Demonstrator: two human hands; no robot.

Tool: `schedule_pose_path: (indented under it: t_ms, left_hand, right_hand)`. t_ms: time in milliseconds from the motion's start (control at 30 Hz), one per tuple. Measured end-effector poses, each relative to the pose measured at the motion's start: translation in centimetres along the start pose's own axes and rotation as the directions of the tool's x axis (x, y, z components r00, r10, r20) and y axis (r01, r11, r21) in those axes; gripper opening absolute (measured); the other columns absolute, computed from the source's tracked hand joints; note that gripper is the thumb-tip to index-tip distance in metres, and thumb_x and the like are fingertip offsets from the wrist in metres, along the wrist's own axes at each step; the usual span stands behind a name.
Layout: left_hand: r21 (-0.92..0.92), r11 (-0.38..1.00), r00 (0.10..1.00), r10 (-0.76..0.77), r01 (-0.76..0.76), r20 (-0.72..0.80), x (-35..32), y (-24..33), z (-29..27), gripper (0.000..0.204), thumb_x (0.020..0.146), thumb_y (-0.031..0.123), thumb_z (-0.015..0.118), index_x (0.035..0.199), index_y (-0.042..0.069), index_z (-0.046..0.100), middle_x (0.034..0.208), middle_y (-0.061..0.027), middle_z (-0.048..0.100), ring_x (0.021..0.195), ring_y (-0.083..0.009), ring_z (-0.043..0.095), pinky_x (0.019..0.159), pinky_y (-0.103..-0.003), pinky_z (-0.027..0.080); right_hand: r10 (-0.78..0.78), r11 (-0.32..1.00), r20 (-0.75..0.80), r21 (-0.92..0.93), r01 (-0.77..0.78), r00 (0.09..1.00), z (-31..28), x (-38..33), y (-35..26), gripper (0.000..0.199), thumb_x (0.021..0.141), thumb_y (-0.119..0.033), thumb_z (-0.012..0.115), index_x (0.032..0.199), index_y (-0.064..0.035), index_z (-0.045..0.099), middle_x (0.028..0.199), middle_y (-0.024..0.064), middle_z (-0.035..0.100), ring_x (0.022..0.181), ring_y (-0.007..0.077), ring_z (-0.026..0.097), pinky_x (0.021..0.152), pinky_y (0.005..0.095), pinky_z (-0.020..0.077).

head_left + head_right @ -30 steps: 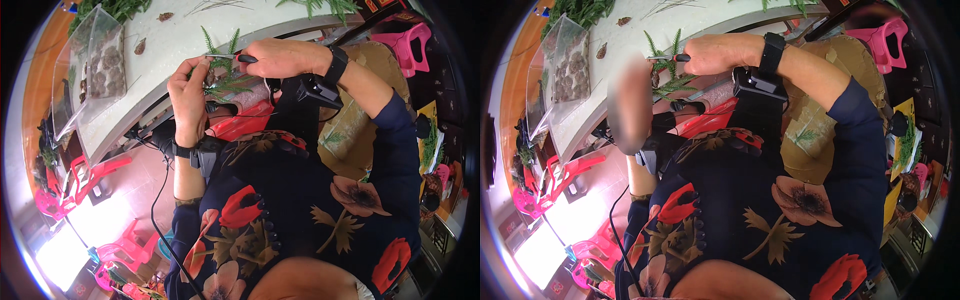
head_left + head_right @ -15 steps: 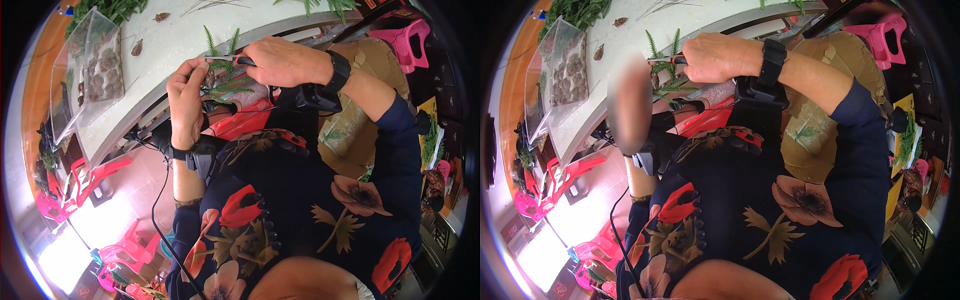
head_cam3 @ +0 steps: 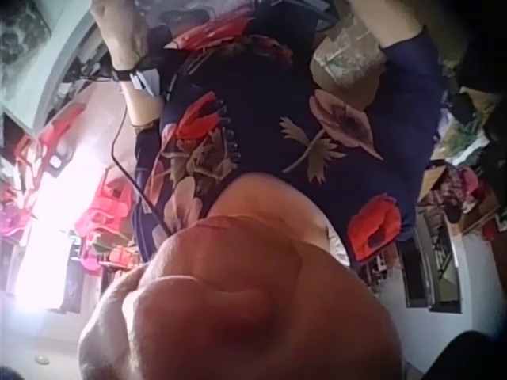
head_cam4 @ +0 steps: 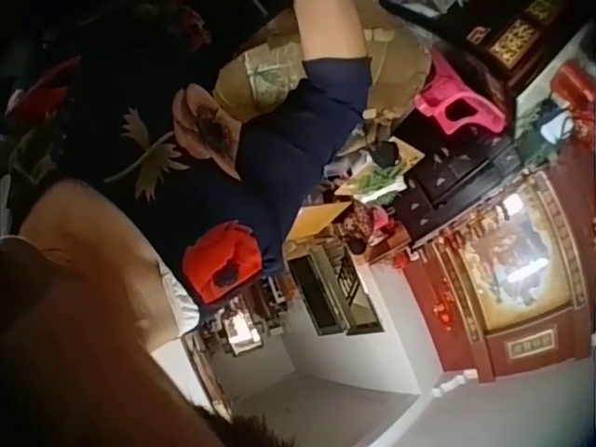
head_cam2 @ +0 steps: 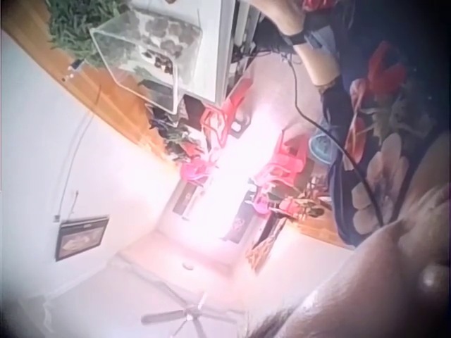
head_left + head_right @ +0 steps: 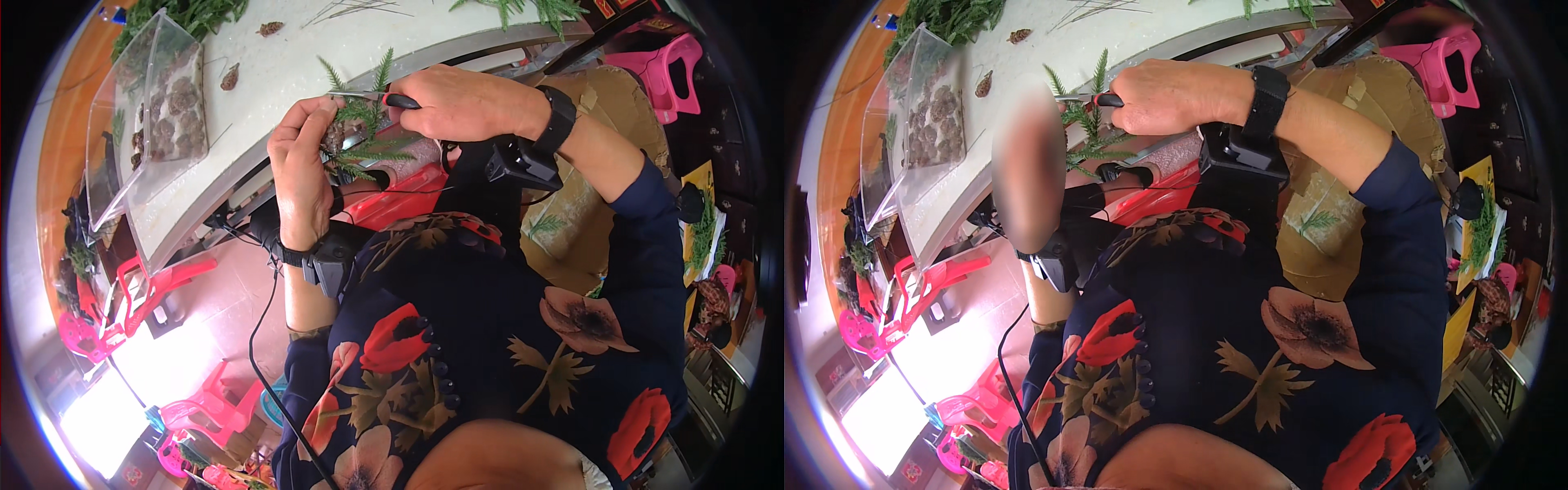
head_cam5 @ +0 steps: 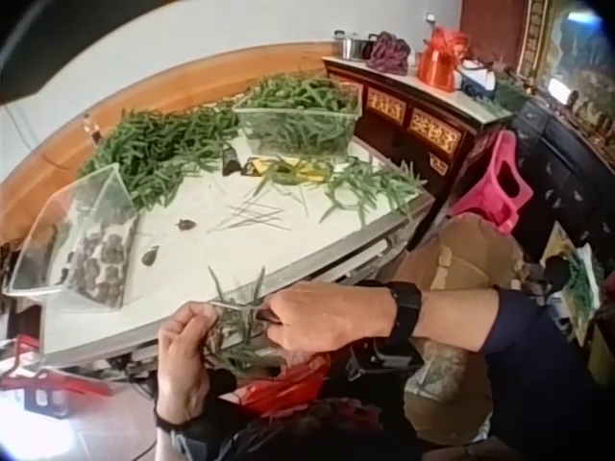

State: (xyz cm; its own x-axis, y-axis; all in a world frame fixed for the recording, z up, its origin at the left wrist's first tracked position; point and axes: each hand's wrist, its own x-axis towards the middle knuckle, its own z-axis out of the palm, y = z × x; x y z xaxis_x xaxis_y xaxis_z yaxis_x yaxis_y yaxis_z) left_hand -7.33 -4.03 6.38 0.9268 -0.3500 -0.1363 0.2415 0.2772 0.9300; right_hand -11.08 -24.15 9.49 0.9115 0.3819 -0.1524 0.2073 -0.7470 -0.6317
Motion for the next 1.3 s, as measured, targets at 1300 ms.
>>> schedule_pose_path:
  t_ms: [1300]
  left_hand:
    - [0.025,0.989,0.986,0.148,-0.146,-0.073,1.9,0.0,2.1,0.019,0.092,0.017,0.058,0.103,0.002,0.061,0.095,-0.0043,0.064,0.084,-0.0104,0.057,0.077,-0.022,0.041]
  right_hand:
    - [0.092,0.963,-0.233,-0.227,-0.146,0.968,-5.0,0.3,-1.0,0.022,0.074,-0.018,0.058,0.076,0.0041,0.060,0.070,0.0254,0.061,0.070,0.0425,0.061,0.064,0.0482,0.0489]
